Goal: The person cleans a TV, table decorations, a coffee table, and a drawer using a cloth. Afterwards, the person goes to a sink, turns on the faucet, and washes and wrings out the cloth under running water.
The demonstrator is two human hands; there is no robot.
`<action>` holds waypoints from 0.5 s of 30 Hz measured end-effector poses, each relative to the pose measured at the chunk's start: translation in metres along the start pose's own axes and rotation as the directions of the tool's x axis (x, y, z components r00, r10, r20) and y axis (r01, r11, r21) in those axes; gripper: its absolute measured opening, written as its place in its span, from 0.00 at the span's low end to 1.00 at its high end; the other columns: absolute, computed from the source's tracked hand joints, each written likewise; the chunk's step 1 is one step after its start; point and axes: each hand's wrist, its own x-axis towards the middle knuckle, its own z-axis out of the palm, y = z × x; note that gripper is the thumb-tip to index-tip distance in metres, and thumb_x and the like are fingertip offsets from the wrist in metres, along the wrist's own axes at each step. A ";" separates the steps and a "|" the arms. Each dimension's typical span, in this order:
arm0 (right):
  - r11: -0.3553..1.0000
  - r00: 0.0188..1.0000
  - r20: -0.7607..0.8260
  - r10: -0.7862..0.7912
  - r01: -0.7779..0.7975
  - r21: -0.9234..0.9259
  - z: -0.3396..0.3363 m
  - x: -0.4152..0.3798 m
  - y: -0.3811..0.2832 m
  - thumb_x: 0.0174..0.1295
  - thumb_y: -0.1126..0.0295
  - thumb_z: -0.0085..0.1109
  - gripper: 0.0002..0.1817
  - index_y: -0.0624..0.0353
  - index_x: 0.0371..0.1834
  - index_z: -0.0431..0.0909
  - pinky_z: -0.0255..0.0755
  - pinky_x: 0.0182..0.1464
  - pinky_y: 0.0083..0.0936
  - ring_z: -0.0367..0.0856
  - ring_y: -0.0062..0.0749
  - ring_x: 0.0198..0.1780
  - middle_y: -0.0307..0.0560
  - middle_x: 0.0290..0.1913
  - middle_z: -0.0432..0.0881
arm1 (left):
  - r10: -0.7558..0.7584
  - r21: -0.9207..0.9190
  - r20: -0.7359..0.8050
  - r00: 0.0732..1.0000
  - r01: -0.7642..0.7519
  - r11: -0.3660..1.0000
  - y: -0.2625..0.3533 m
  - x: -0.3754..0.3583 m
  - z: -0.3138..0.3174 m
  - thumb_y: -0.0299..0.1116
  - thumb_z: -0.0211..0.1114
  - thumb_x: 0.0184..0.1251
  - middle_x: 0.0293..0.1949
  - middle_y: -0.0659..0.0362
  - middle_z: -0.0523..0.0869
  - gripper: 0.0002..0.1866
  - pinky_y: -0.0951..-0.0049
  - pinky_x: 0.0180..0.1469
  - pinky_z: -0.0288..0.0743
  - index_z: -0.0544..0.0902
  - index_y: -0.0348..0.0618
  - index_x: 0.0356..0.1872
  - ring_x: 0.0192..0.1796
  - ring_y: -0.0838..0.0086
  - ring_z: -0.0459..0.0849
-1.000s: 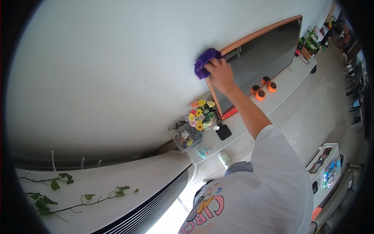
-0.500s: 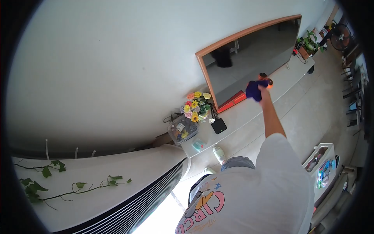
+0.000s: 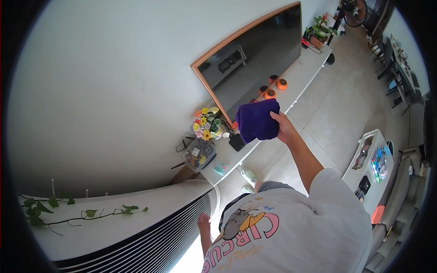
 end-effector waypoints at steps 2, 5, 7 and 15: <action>1.000 0.999 0.032 -0.008 0.008 0.000 0.007 -0.016 0.003 0.66 0.66 0.51 0.20 0.62 0.59 0.66 0.75 0.55 0.30 0.79 0.33 0.51 0.47 0.52 0.78 | 0.051 0.016 0.089 0.995 -0.053 0.998 0.074 -0.007 0.029 0.40 0.56 0.66 0.32 0.62 0.79 0.25 0.80 0.33 0.68 0.70 0.37 0.61 0.30 0.81 0.74; 0.999 0.997 0.062 0.039 -0.037 -0.026 0.017 -0.036 -0.002 0.67 0.66 0.50 0.20 0.62 0.59 0.66 0.75 0.55 0.30 0.79 0.32 0.51 0.47 0.52 0.78 | 0.131 -0.053 0.232 0.964 -0.122 0.991 0.153 -0.014 0.070 0.43 0.56 0.69 0.46 0.59 0.80 0.26 0.78 0.45 0.69 0.69 0.40 0.63 0.45 0.78 0.77; 0.995 0.991 0.098 0.096 -0.092 -0.046 0.023 -0.046 -0.003 0.67 0.67 0.49 0.19 0.63 0.59 0.67 0.74 0.56 0.29 0.79 0.32 0.52 0.47 0.52 0.78 | 0.213 -0.066 0.326 0.921 -0.203 0.977 0.199 -0.021 0.098 0.45 0.56 0.69 0.56 0.57 0.76 0.29 0.70 0.55 0.68 0.65 0.42 0.66 0.56 0.72 0.75; 0.907 0.958 0.159 0.238 -0.161 -0.388 -0.008 -0.014 0.045 0.64 0.54 0.55 0.29 0.57 0.64 0.63 0.71 0.57 0.31 0.75 0.32 0.54 0.46 0.55 0.74 | 0.280 -0.301 0.692 0.665 -0.086 0.950 0.326 -0.050 0.215 0.41 0.65 0.61 0.52 0.60 0.78 0.27 0.66 0.52 0.73 0.70 0.43 0.60 0.52 0.72 0.77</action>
